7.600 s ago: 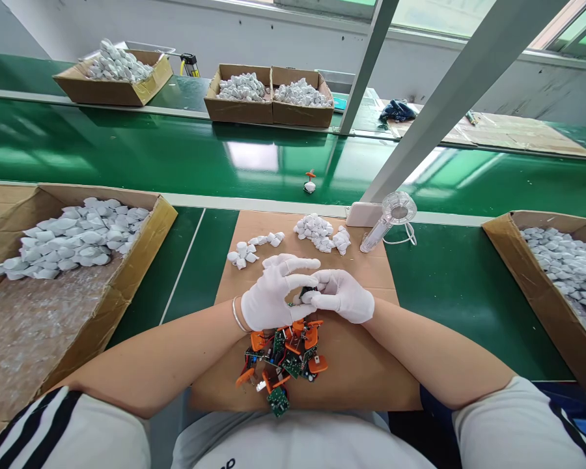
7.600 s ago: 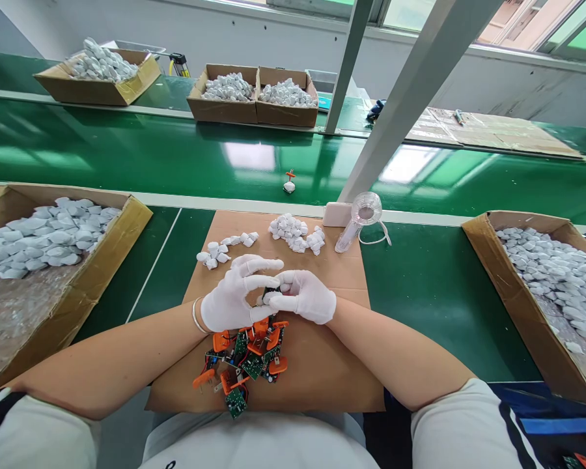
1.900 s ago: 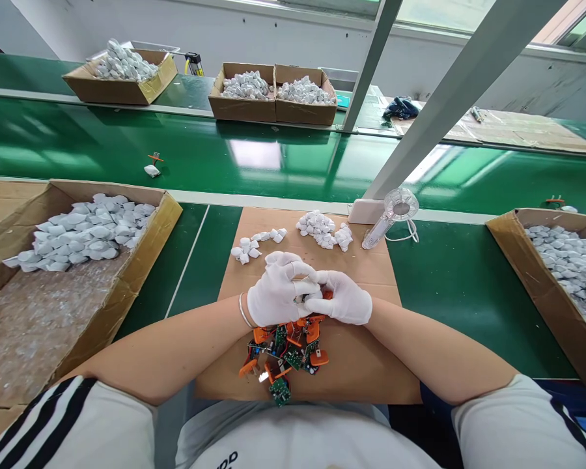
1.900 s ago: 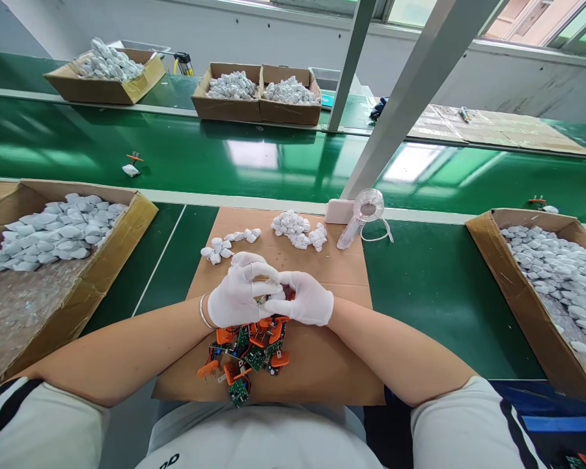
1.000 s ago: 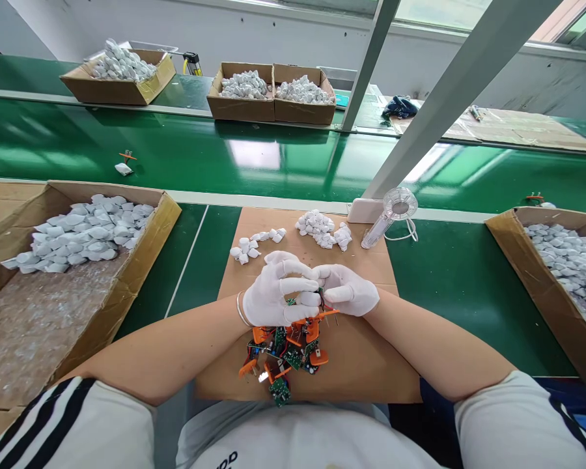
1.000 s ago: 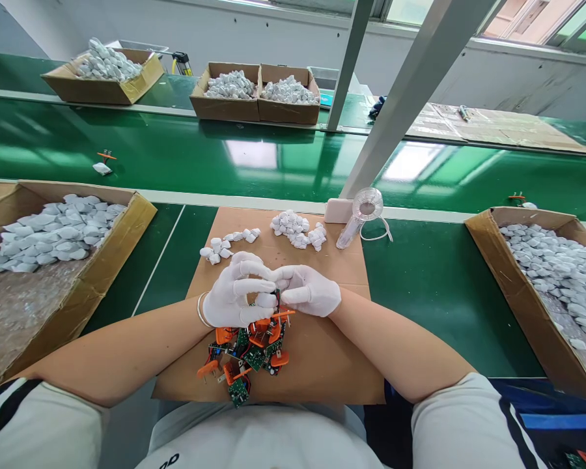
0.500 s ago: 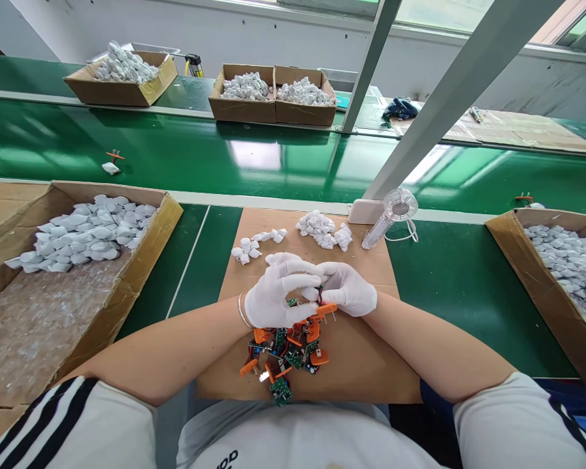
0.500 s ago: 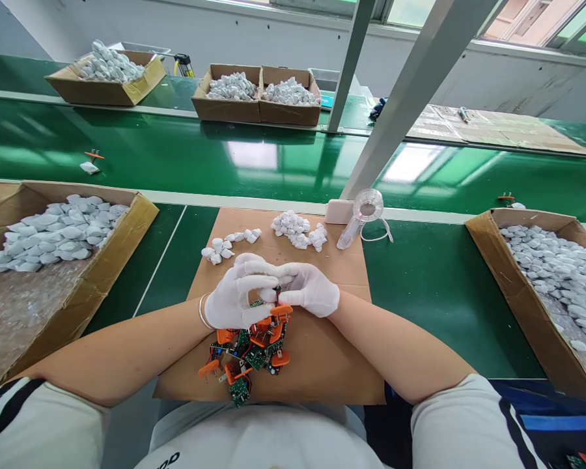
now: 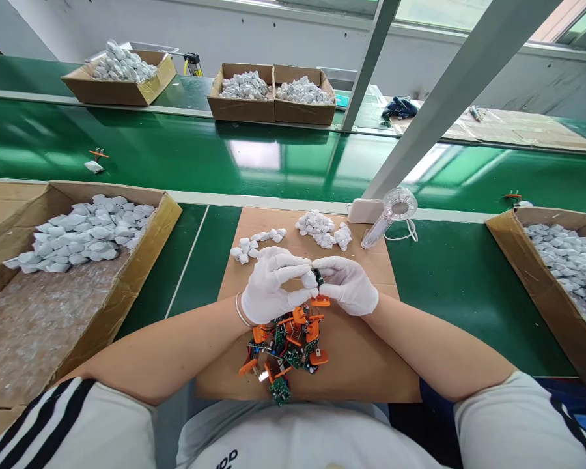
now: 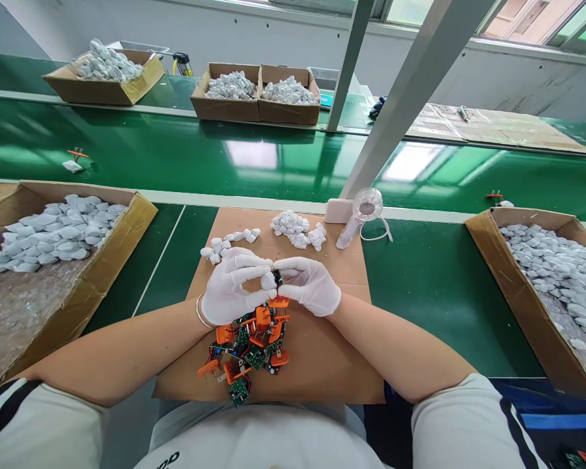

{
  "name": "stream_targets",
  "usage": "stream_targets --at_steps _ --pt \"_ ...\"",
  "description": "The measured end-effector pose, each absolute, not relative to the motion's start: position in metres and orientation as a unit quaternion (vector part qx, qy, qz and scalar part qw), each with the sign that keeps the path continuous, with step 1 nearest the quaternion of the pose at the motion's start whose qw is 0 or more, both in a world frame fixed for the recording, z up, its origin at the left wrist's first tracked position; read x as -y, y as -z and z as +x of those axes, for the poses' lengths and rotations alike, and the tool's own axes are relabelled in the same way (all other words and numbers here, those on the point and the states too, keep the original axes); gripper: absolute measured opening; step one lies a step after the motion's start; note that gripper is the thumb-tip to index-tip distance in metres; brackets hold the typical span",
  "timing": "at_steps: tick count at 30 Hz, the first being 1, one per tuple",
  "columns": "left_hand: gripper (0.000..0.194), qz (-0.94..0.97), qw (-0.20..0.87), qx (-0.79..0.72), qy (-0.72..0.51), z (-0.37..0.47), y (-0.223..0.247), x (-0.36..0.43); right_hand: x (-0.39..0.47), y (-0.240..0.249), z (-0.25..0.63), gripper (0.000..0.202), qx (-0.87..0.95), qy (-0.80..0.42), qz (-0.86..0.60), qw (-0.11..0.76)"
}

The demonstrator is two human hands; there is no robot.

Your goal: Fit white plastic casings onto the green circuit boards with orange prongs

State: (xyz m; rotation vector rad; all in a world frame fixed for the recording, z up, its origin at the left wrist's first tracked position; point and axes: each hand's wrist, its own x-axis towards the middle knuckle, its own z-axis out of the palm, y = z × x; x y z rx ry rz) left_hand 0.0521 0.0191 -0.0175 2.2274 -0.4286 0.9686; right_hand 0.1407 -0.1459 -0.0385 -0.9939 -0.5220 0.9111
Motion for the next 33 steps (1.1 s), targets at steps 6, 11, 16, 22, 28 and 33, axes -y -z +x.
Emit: stream_targets --at_steps 6,11,16,22,28,33 --pt "0.034 0.854 0.306 0.150 -0.393 0.053 0.016 -0.016 0.144 0.035 0.147 0.046 0.242 -0.486 -0.423 0.725" --pt "0.038 0.872 0.286 0.151 -0.367 0.054 0.025 -0.019 0.142 0.030 0.144 0.039 0.210 -0.523 -0.420 0.711" --pt "0.043 0.884 0.274 0.172 -0.337 0.057 0.030 -0.024 0.141 0.024 0.145 0.028 0.248 -0.558 -0.374 0.698" --pt "0.033 0.870 0.268 0.208 -0.358 0.061 0.031 -0.026 0.144 0.030 0.148 0.020 0.279 -0.567 -0.379 0.676" --pt "0.037 0.852 0.290 0.218 -0.378 0.061 0.030 -0.024 0.147 0.036 0.149 0.029 0.308 -0.562 -0.400 0.655" --pt "0.038 0.872 0.308 0.188 -0.330 0.058 0.033 -0.021 0.148 0.035 0.149 0.032 0.326 -0.565 -0.416 0.634"
